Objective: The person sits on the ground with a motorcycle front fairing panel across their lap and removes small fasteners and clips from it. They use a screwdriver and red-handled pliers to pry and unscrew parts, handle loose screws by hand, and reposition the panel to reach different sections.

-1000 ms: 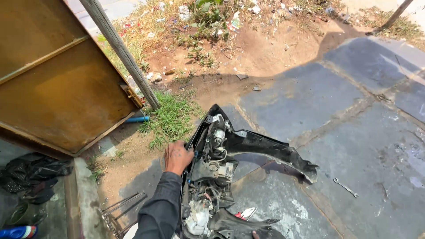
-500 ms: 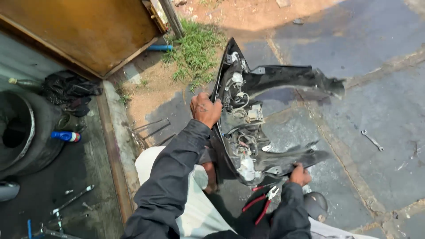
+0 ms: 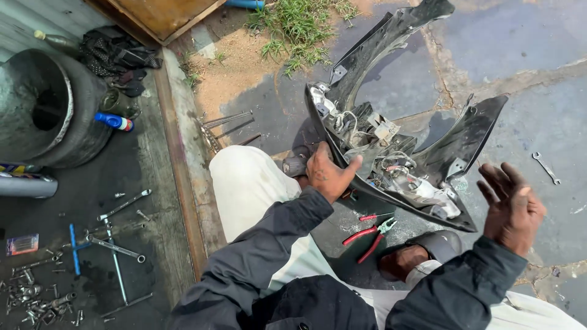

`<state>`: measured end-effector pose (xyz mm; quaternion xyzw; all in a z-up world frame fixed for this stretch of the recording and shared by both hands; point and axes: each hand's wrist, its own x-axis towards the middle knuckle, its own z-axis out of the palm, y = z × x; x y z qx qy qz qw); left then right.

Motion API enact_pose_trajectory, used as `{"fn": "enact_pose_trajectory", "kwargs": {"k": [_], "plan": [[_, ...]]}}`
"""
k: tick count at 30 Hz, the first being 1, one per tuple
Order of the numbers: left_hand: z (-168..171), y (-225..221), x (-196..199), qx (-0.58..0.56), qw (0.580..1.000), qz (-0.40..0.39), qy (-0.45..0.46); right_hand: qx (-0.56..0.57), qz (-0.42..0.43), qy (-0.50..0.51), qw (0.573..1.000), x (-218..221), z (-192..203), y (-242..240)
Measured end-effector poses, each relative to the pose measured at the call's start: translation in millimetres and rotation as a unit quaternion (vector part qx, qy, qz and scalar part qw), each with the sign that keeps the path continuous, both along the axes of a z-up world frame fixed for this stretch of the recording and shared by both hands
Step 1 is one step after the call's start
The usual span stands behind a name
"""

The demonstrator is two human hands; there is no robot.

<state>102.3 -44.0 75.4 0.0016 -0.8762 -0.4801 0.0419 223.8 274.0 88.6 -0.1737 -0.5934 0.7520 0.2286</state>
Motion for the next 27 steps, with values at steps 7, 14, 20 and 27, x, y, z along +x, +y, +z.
{"fn": "enact_pose_trajectory", "kwargs": {"k": [7, 14, 20, 27], "plan": [[40, -3, -28, 0.008, 0.982, 0.062, 0.181, 0.427, -0.11, -0.118, 0.89, 22, 29, -35], [5, -22, -48, 0.125, 0.933, -0.188, 0.279, 0.102, -0.373, 0.043, 0.921, 44, -62, -1], [-33, -22, -17, 0.189, 0.937, -0.133, 0.261, 0.053, -0.383, 0.022, 0.922, 61, -57, 6], [-16, -26, 20, 0.17, 0.946, -0.15, 0.231, 0.378, -0.022, -0.123, 0.917, 37, 25, -78]]}}
